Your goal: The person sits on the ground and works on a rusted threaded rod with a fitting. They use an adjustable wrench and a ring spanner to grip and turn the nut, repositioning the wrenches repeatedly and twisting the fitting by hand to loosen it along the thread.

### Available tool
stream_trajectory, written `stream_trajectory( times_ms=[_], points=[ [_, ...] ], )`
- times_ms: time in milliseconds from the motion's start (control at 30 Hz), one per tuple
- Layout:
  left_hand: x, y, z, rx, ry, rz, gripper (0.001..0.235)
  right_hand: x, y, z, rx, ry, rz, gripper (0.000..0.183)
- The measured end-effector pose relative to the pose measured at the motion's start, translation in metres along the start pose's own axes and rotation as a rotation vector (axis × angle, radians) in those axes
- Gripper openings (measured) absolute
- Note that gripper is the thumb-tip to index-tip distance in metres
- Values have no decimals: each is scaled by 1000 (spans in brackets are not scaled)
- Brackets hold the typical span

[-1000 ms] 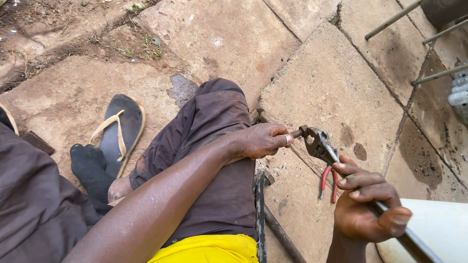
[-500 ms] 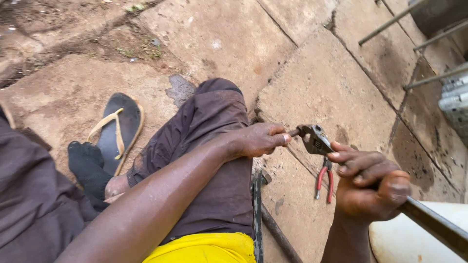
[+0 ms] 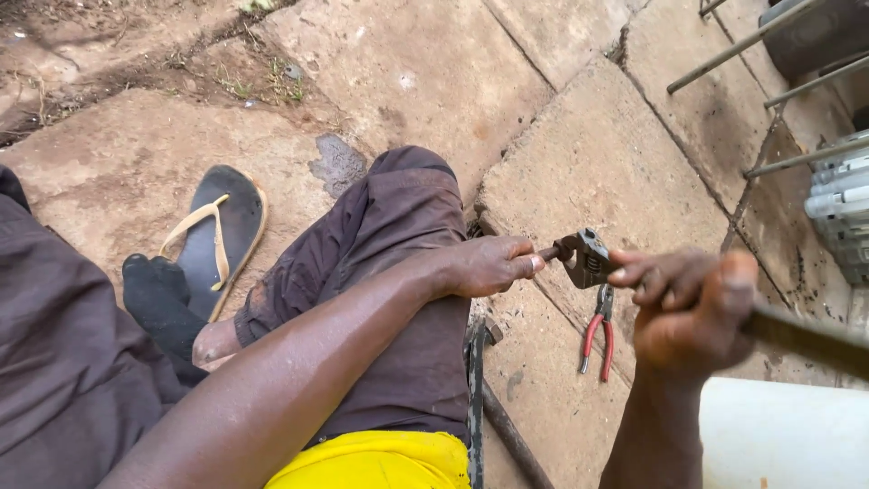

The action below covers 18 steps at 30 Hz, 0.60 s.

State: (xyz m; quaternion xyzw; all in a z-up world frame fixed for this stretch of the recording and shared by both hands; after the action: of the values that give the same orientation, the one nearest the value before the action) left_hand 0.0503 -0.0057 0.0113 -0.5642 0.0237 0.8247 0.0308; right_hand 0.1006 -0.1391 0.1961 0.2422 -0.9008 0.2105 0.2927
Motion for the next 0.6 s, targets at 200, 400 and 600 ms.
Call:
stream_trajectory(
  times_ms=[200, 400, 600],
  points=[
    [-8, 9, 14, -63, -91, -340, 48, -34, 55, -57, 166, 399, 272, 51],
    [-4, 8, 13, -113, -42, -317, 53, -78, 74, -68, 203, 584, 222, 47],
    [9, 10, -10, -121, 2, -297, 47, -53, 39, -42, 113, 363, 39, 54]
  ],
)
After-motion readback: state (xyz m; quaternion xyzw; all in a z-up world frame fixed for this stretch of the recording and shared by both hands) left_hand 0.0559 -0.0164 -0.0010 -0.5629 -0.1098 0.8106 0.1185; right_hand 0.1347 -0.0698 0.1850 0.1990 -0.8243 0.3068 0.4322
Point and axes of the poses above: each hand's wrist, its own z-axis away from the middle knuckle, its own y-axis out of the palm, x = y × z, the point moved 6 cm from there along -z, towards the middle knuckle, and after that the axes turned 15 degrees about -y, right-handed, at the moved point
